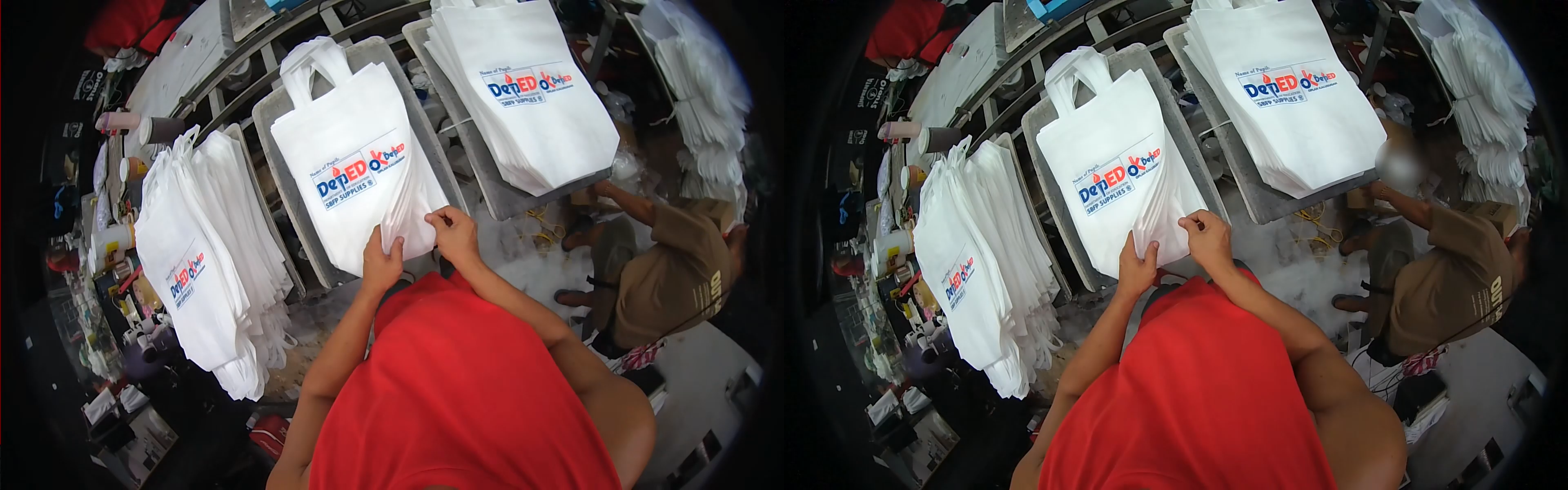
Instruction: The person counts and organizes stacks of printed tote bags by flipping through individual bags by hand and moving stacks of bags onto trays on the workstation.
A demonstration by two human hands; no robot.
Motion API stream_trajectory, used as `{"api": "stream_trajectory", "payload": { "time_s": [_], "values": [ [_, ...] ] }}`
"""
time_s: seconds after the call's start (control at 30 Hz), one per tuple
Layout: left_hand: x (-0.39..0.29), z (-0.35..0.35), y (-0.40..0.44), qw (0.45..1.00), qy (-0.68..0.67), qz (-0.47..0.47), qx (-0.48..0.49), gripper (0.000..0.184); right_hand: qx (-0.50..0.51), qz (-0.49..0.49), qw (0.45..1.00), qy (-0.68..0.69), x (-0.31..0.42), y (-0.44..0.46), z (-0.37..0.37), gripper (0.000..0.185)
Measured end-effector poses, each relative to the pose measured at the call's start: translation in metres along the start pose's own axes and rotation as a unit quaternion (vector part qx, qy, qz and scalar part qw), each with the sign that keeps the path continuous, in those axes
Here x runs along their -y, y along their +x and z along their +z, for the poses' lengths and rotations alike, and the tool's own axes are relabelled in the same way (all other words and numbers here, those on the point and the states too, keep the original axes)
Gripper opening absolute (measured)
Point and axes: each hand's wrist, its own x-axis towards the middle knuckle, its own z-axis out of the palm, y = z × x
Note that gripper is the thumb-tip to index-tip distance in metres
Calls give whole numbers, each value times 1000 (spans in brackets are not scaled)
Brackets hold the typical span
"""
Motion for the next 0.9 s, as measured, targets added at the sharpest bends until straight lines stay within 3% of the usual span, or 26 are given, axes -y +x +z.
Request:
{"api": "stream_trajectory", "payload": {
  "time_s": [0.13, 0.33, 0.43, 0.53, 0.6, 0.63, 0.7, 0.73, 0.77, 0.8, 0.83, 0.9],
  "values": [
    [7, 1, -1, 1000, 16, 10, 1, 39, -36, -69, 996, 36, -3, -2, 7, 19],
    [6, 1, -2, 999, 2, 5, -33, 39, 1, -15, 1000, 4, 0, -2, 11, 21],
    [2, -1, -1, 999, 7, 9, -42, 39, -25, -13, 998, 63, 4, 0, 15, 23],
    [-12, -6, -1, 1000, -6, -20, 5, 40, 14, 6, 997, 76, 2, 5, 19, 30],
    [-21, -6, -3, 997, 4, -48, 57, 40, 97, 140, 975, 142, 5, 6, 20, 34],
    [-18, -4, -3, 997, 4, -48, 58, 40, 97, 141, 975, 142, 6, 5, 18, 34],
    [-7, 1, -1, 999, 13, 9, 51, 38, 156, 182, 916, 322, 7, 2, 13, 35],
    [-3, 3, -2, 999, 12, 8, 51, 38, 156, 182, 916, 321, 1, 3, 11, 35],
    [-1, 4, -3, 999, -1, -22, 30, 36, 19, 16, 992, 121, -10, 6, 11, 34],
    [2, 5, -2, 998, -14, -52, 9, 35, -120, -153, 977, -89, -21, 9, 10, 34],
    [2, 5, -2, 998, -14, -52, 8, 35, -120, -153, 977, -89, -31, 12, 6, 34],
    [2, 4, -1, 998, 9, 40, -39, 34, -71, -142, 972, -171, -46, 15, -1, 34]
  ]
}}
